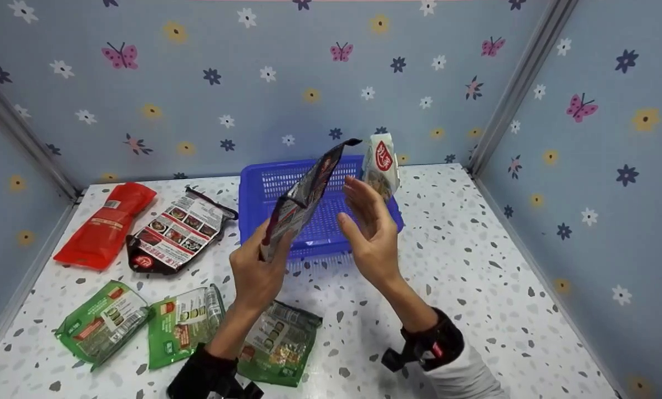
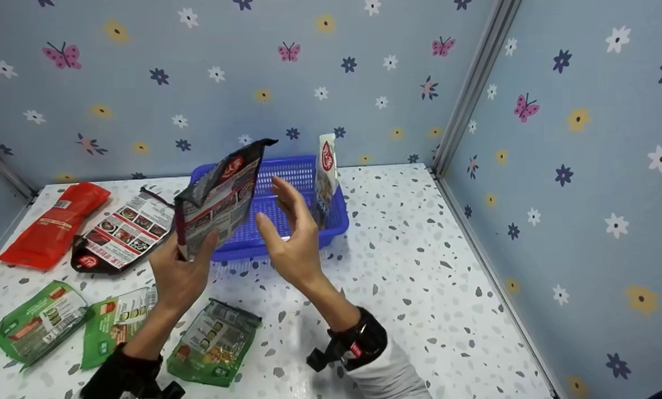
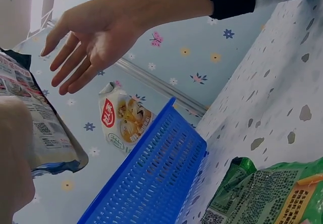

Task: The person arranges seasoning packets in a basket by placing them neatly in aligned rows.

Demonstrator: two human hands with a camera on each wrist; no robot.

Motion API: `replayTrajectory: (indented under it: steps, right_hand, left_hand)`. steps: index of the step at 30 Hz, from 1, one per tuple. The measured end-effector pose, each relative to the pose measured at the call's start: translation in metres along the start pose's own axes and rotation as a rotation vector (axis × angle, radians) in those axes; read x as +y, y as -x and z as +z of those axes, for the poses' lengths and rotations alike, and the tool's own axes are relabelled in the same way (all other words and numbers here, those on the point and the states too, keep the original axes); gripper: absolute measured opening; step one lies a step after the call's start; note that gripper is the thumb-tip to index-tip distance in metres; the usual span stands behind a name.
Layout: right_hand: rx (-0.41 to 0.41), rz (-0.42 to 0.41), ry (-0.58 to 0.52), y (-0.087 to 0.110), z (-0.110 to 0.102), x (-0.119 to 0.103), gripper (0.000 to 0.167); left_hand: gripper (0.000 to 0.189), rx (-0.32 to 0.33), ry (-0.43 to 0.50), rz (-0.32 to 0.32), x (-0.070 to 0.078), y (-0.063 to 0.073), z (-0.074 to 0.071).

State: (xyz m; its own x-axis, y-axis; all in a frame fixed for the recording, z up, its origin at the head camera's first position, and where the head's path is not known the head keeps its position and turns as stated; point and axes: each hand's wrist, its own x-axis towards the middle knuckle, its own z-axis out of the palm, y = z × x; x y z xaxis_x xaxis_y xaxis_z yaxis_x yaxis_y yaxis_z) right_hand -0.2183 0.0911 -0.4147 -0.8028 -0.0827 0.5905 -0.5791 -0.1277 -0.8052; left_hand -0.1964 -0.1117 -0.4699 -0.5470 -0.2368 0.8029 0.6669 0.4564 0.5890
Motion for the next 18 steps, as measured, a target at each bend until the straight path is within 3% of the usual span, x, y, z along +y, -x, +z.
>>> replayTrajectory:
  steps: [4, 12, 18]
  right_hand:
    - [-0.054, 0.01, -0.008, 0.006, 0.005, -0.006, 0.066]
    - [-0.124, 0.098, -0.027, 0.021, 0.015, -0.015, 0.082]
    - [-0.156, 0.134, -0.075, 0.028, 0.024, -0.015, 0.067]
  left_hand:
    - [0.044, 0.055, -0.068, 0.111, -0.003, -0.005, 0.0]
    - [0.047, 0.095, -0.219, 0.263, -0.006, -0.003, 0.002]
    - [0.048, 0.117, -0.299, 0.406, -0.005, -0.001, 0.005]
